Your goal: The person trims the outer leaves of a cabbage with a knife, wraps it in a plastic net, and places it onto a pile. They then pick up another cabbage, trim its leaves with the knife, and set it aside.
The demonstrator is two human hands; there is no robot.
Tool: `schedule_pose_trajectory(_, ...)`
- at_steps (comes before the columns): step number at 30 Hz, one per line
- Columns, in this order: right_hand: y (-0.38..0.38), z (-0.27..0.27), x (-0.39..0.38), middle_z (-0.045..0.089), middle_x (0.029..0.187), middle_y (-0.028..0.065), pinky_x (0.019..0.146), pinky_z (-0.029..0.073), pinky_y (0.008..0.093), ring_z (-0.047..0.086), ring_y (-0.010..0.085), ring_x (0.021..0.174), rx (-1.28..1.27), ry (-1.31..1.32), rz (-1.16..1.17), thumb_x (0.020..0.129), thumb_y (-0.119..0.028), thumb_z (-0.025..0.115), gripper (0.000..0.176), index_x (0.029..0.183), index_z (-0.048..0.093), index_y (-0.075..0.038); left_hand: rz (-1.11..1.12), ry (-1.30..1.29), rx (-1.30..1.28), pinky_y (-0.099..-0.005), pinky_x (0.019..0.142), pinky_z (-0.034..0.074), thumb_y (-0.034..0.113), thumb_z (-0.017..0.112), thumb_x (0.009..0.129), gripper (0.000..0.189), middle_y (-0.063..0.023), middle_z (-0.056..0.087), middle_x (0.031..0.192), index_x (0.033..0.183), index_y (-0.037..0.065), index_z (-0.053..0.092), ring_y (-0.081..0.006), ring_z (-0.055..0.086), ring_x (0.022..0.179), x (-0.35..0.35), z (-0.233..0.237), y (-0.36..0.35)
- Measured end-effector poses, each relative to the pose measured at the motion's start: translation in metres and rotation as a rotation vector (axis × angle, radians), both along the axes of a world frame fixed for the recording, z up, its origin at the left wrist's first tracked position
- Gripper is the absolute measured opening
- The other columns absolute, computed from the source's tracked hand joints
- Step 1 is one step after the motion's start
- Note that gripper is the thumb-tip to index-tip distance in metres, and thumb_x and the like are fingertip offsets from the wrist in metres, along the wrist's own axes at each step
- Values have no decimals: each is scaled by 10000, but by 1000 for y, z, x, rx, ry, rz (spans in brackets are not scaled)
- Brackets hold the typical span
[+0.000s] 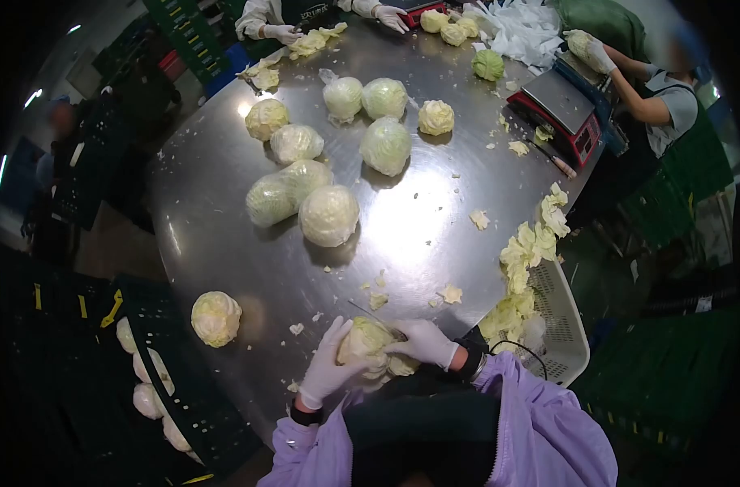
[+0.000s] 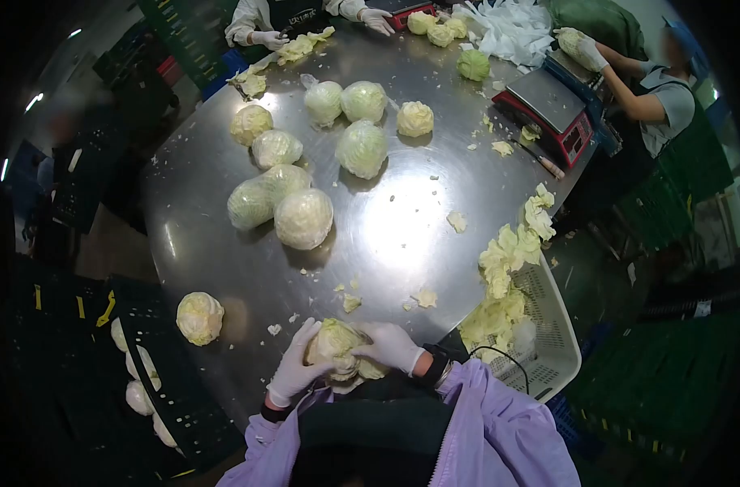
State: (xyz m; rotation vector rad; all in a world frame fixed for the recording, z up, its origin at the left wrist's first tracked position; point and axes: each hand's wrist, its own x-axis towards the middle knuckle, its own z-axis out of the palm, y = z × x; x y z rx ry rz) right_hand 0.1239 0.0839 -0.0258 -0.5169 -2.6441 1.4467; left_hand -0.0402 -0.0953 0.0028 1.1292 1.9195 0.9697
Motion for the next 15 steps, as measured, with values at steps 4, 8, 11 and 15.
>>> schedule_pose_trajectory(4,-6,-10,-7,659,896,187,721,514,451,638,372,804,59,-15,-17,813,-290,627,457,1208,574,-67,194,297,2,-450,1006,398,339,826,620,903,-216,428,1331,1333,-16,401,-391,434,1209,42,-10,22)
schedule_pose_trajectory(8,-13,-17,-5,653,818,181,652,513,469,635,370,712,214,0,-149,799,-205,582,303,1067,608,-64,180,444,62,-436,1000,404,355,826,622,906,-206,426,1335,1331,-13,398,-385,435,1207,42,-25,22)
schedule_pose_trajectory(11,-10,-22,-8,646,759,176,626,510,480,630,373,666,253,-12,-148,798,-203,579,232,983,606,-66,182,412,108,-428,1009,395,352,825,628,897,-203,427,1336,1330,-18,408,-380,438,1204,36,-20,21)
schedule_pose_trajectory(15,-3,-31,-12,637,725,189,631,504,491,625,385,658,232,-28,-126,806,-210,571,202,937,606,-61,197,239,21,-412,1043,367,331,836,638,903,-196,424,1329,1354,-3,398,-352,433,1223,30,-20,15)
